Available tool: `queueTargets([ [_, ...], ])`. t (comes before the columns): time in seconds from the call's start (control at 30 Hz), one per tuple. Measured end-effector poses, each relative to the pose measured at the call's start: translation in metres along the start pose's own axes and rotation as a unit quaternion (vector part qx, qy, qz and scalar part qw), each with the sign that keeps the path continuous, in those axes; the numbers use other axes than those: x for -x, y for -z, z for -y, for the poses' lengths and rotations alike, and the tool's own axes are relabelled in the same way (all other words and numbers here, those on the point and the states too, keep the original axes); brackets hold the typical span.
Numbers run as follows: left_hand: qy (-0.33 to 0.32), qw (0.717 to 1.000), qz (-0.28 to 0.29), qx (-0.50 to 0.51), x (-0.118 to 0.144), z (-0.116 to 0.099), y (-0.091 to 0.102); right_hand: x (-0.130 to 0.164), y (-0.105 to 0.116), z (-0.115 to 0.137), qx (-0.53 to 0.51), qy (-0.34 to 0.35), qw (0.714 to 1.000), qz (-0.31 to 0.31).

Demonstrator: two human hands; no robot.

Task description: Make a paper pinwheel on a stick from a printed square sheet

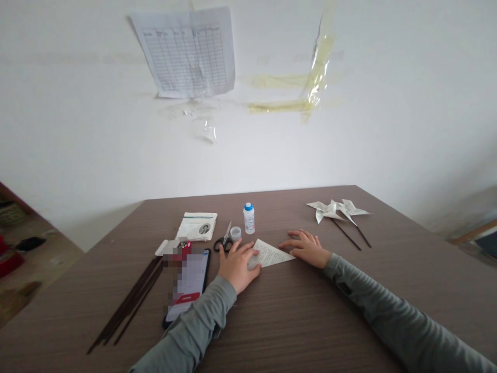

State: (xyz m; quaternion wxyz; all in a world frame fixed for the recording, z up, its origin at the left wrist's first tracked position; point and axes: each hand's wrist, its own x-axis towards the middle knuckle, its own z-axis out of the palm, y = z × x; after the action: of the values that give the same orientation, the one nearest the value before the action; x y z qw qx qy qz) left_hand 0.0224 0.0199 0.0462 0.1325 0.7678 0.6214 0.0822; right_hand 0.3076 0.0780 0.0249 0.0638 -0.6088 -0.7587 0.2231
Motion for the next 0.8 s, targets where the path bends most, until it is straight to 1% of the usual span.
queueTargets([
  [0.17, 0.005, 1.0, -0.014, -0.002, 0.001, -0.003, -0.005, 0.007, -0.022, 0.023, 0.046, 0.026, 0.996, -0.067],
  [0.23, 0.003, 1.0, -0.024, 0.003, 0.001, -0.004, -0.007, 0.009, -0.027, 0.031, 0.052, 0.054, 0.996, -0.052],
  [0.3, 0.001, 0.999, -0.032, 0.005, 0.001, -0.006, -0.009, 0.011, -0.029, 0.036, 0.049, 0.064, 0.996, -0.046],
  [0.43, -0.002, 0.999, -0.042, 0.005, -0.002, -0.009, -0.011, 0.013, -0.028, 0.042, 0.051, 0.056, 0.996, -0.049],
  [0.63, 0.006, 0.999, -0.037, -0.005, -0.005, -0.006, -0.012, 0.015, -0.025, 0.05, 0.048, 0.035, 0.998, -0.032],
  [0.8, 0.012, 1.0, -0.023, -0.006, -0.003, -0.002, -0.006, 0.015, -0.024, 0.051, 0.037, 0.033, 0.998, -0.025],
])
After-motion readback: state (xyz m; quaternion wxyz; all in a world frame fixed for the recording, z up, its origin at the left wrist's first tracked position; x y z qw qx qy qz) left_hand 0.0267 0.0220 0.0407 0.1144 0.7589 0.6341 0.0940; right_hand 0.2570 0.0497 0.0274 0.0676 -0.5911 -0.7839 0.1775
